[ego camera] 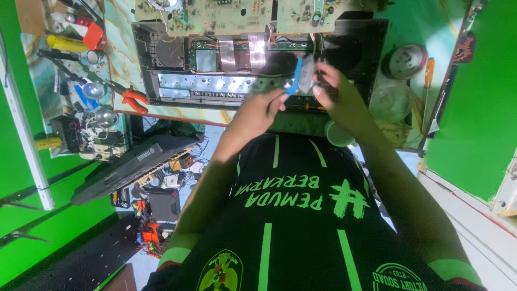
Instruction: The person disassembles an electronic keyboard by removing the speakers and interior circuit boards using a screwdriver and by hand, then places the removed components into a small plastic bowl.
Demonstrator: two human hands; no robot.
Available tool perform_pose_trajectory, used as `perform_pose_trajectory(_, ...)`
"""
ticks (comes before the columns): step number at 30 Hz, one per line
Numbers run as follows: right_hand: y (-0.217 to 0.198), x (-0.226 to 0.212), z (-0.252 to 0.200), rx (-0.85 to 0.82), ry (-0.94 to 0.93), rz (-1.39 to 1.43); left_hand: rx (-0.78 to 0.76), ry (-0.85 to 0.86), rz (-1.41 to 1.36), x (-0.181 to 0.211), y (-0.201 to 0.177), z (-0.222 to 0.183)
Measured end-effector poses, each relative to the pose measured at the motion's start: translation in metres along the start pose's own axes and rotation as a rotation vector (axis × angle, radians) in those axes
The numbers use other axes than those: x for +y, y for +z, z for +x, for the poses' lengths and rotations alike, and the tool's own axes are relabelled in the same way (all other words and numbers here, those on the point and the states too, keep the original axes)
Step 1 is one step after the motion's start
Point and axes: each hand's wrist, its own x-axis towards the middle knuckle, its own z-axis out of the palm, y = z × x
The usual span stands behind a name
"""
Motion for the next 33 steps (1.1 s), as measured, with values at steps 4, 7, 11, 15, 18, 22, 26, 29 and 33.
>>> perform_pose_trajectory(4, 0.015, 0.008, -0.001, 0.036, 0.012, 0.230, -0.025, -0.008, -0.071, -0.013, 0.010, -0.010)
perform_pose_trajectory(7, 0.028, 0.014, -0.001, 0.094, -0.013, 0.273, -0.026, 0.112, -0.127, -0.025, 0.007, -0.019)
perform_pose_trajectory(11, 0.048, 0.008, -0.010, 0.164, -0.002, 0.229, -0.010, 0.120, -0.103, -0.039, 0.002, -0.032)
perform_pose_trajectory(15, 0.083, -0.006, -0.014, 0.209, -0.041, 0.013, -0.046, 0.098, -0.070, -0.055, -0.022, -0.052)
perform_pose_trajectory(18, 0.115, -0.015, -0.007, 0.212, 0.079, -0.097, 0.068, 0.236, -0.102, -0.069, -0.055, -0.076)
perform_pose_trajectory(22, 0.170, -0.027, 0.004, 0.127, 0.018, 0.127, -0.028, -0.035, -0.086, -0.087, -0.109, -0.114)
perform_pose_trajectory(26, 0.236, -0.041, 0.019, 0.065, 0.005, 0.153, -0.136, -0.179, -0.009, -0.113, -0.160, -0.150)
perform_pose_trajectory(29, 0.281, -0.053, 0.038, 0.077, -0.001, 0.113, -0.077, -0.055, -0.013, -0.138, -0.188, -0.170)
perform_pose_trajectory(33, 0.320, -0.067, 0.048, 0.142, -0.037, -0.255, 0.023, 0.046, -0.034, -0.172, -0.203, -0.194)
